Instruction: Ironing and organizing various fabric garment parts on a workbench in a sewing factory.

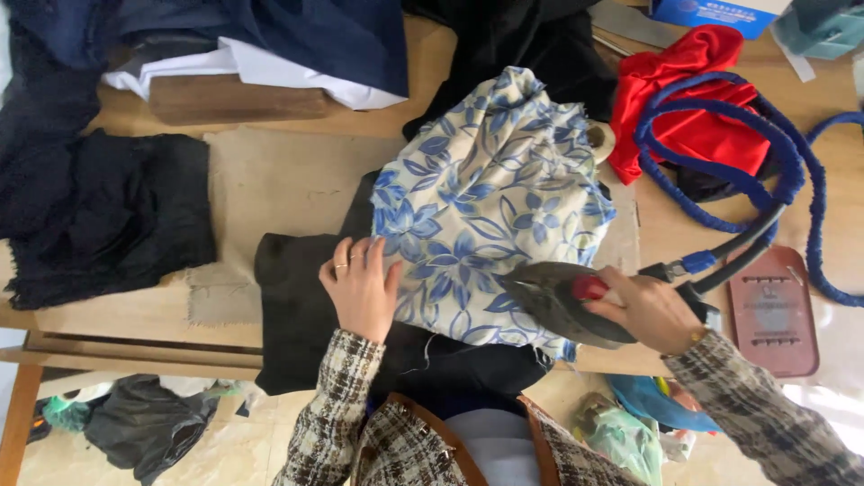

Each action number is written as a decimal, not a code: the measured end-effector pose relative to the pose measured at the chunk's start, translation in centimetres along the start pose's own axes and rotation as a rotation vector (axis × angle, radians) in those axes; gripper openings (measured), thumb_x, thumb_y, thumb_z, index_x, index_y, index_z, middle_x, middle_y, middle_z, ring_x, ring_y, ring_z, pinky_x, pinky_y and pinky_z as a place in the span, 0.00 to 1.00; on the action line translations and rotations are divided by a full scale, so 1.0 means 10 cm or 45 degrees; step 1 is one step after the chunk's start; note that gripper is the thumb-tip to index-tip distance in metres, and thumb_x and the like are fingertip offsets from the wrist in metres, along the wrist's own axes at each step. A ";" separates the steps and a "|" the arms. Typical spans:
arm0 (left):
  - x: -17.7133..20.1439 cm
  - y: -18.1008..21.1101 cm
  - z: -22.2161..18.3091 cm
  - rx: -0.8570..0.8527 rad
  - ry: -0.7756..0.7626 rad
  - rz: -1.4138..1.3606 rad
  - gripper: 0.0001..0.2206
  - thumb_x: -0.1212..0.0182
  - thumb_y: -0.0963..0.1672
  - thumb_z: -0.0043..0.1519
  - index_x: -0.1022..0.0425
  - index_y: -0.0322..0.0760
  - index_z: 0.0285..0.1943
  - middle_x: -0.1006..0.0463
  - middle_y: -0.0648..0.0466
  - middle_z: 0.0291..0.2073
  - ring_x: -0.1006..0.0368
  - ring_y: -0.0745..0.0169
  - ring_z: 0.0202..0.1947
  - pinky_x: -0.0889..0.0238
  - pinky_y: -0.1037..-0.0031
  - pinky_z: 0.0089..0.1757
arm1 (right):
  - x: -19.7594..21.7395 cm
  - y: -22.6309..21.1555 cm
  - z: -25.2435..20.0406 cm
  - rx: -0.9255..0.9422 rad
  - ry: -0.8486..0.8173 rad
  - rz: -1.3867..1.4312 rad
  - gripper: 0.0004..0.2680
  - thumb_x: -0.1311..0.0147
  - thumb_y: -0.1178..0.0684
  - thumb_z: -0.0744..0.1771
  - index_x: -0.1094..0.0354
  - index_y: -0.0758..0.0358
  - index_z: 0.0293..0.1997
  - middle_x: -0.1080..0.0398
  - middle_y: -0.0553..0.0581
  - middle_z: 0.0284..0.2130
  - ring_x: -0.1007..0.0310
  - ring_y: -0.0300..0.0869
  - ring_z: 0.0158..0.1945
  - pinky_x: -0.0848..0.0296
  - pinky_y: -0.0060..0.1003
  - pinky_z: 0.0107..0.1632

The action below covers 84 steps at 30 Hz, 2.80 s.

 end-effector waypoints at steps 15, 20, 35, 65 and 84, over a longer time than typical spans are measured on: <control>-0.17 -0.05 0.01 0.099 -0.016 0.256 0.09 0.32 0.49 0.63 0.18 0.50 0.49 0.19 0.55 0.39 0.27 0.53 0.51 0.41 0.48 0.54 | -0.18 2.81 -1.51 -0.857 -0.084 -0.275 0.13 0.64 0.41 0.76 0.29 0.49 0.55 0.22 0.61 0.42 0.21 0.64 0.33 0.26 0.56 0.35; -0.02 0.13 0.10 0.041 0.062 0.176 0.04 0.32 0.46 0.63 0.19 0.47 0.39 0.19 0.55 0.38 0.25 0.53 0.48 0.38 0.51 0.55 | -0.15 3.12 -1.64 -1.069 0.067 -0.133 0.20 0.66 0.37 0.77 0.27 0.55 0.64 0.25 0.86 0.40 0.27 0.80 0.42 0.30 0.67 0.43; 0.32 2.58 -0.46 -0.815 -0.440 -1.391 0.02 0.38 0.43 0.66 0.23 0.41 0.43 0.19 0.54 0.41 0.25 0.55 0.48 0.37 0.55 0.62 | -0.28 0.34 0.04 -0.007 -0.252 0.475 0.13 0.42 0.60 0.63 0.25 0.58 0.52 0.25 0.57 0.52 0.21 0.45 0.48 0.19 0.37 0.49; -1.48 -0.09 0.45 0.454 -0.441 -1.428 0.15 0.31 0.51 0.64 0.20 0.35 0.46 0.21 0.52 0.32 0.22 0.62 0.35 0.27 0.75 0.35 | -1.40 0.21 -0.39 -0.978 0.036 2.185 0.19 0.57 0.51 0.72 0.46 0.61 0.74 0.28 0.64 0.53 0.24 0.52 0.46 0.28 0.47 0.41; -0.45 -0.72 1.64 0.195 -0.289 -1.066 0.20 0.34 0.51 0.69 0.22 0.34 0.61 0.17 0.45 0.45 0.20 0.54 0.37 0.27 0.69 0.38 | -1.19 -0.07 0.23 -0.948 0.195 2.047 0.16 0.55 0.54 0.72 0.41 0.66 0.71 0.30 0.62 0.53 0.30 0.50 0.53 0.30 0.47 0.54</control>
Point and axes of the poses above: each hand's wrist, its own z-axis towards the middle knuckle, its own x-axis out of the back of the hand, y = z × x, the point moved 6 cm from there along z, towards the middle knuckle
